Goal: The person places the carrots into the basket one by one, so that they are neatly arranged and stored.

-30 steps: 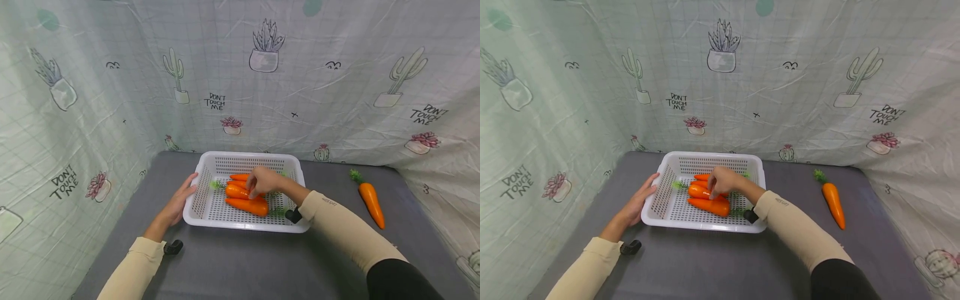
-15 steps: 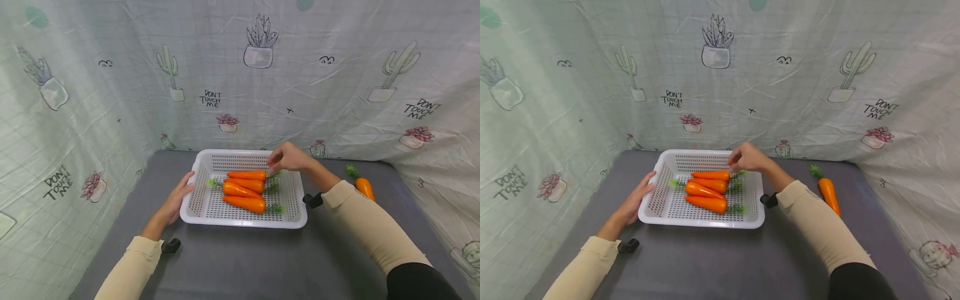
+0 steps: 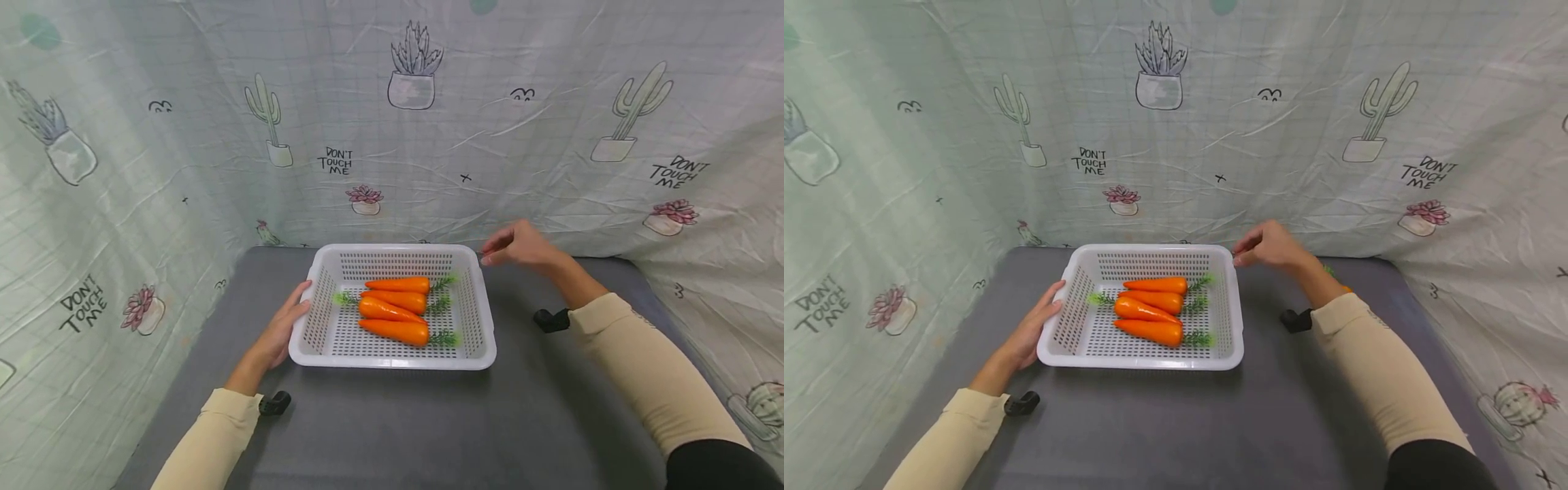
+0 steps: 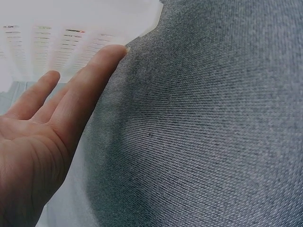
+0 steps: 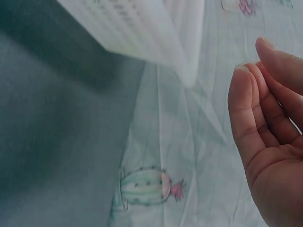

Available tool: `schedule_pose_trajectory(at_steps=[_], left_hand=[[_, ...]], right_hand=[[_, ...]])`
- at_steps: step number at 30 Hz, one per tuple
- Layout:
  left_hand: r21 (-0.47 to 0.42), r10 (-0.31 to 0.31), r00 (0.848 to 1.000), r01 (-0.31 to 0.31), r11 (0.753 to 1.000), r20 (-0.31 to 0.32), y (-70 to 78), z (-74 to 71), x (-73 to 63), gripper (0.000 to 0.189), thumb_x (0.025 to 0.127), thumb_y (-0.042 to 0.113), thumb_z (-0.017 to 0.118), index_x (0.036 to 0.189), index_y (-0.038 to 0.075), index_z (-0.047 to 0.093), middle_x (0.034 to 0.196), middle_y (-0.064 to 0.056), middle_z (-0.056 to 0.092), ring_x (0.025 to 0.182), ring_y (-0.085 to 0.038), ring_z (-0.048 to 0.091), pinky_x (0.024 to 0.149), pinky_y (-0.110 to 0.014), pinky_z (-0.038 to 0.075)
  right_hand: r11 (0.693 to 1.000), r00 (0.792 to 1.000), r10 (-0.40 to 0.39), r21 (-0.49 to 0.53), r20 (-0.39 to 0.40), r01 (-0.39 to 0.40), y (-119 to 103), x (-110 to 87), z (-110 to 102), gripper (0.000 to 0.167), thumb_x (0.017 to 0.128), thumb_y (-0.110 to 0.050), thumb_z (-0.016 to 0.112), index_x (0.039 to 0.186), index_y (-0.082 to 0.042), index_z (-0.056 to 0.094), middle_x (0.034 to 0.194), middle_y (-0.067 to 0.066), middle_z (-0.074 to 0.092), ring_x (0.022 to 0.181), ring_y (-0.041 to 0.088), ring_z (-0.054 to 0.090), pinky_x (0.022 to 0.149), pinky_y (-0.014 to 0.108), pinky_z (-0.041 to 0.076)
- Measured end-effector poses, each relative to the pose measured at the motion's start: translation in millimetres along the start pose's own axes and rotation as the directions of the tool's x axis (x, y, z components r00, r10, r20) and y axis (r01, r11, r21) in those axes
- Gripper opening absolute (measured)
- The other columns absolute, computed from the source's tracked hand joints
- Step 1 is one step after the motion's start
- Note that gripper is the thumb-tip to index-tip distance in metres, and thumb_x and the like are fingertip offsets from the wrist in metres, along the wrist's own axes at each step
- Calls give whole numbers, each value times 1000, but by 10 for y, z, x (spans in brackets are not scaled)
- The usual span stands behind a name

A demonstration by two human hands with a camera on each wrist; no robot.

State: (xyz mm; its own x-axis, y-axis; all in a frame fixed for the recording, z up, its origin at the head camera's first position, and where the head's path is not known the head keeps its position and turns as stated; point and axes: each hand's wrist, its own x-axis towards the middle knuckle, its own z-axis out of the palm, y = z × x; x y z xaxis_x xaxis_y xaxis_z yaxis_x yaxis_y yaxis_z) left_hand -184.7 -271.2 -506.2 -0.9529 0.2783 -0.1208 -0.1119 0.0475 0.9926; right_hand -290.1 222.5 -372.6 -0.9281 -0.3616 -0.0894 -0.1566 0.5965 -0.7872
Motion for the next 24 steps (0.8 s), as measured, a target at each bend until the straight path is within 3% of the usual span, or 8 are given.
schedule_pose_trajectory(at_steps=[5, 9, 14, 24], left_hand=[[5, 3, 1000, -3, 1000, 4, -9, -12, -8, 62, 114, 39, 34, 168, 29, 5, 172, -18, 19, 135, -26, 47, 98, -34, 50], [1, 10, 1000, -10, 1000, 8, -9, -16, -6, 62, 114, 39, 34, 168, 30, 4, 172, -18, 19, 135, -25, 47, 98, -34, 50], [-5, -1, 1000, 1, 1000, -1, -11, -14, -5, 62, 114, 39, 34, 168, 30, 5, 172, -17, 19, 136, -26, 47, 98, -35, 50], [-11, 3, 1000, -3, 1000, -7, 2, -15, -26, 61, 114, 39, 34, 168, 31, 5, 172, -17, 19, 139, -34, 44, 97, -38, 50]], right_hand=[[999, 999, 43, -32, -28, -44, 99, -94, -162, 40, 88, -19, 85, 120, 2, 75, 109, 5, 78, 92, 9, 67, 87, 31, 54], [996, 996, 72, -54, -44, -74, 211, -158, -273, 44, 91, -26, 83, 126, -1, 73, 120, 9, 77, 97, 8, 67, 97, 42, 54], [992, 992, 121, -42, -43, -123, 358, -253, -373, 47, 93, -30, 81, 128, 0, 72, 113, 4, 79, 96, 9, 70, 103, 52, 52], [979, 978, 199, -36, -69, -202, 648, -498, -558, 56, 93, -40, 79, 133, -2, 69, 109, -10, 77, 94, 6, 69, 90, 32, 56]])
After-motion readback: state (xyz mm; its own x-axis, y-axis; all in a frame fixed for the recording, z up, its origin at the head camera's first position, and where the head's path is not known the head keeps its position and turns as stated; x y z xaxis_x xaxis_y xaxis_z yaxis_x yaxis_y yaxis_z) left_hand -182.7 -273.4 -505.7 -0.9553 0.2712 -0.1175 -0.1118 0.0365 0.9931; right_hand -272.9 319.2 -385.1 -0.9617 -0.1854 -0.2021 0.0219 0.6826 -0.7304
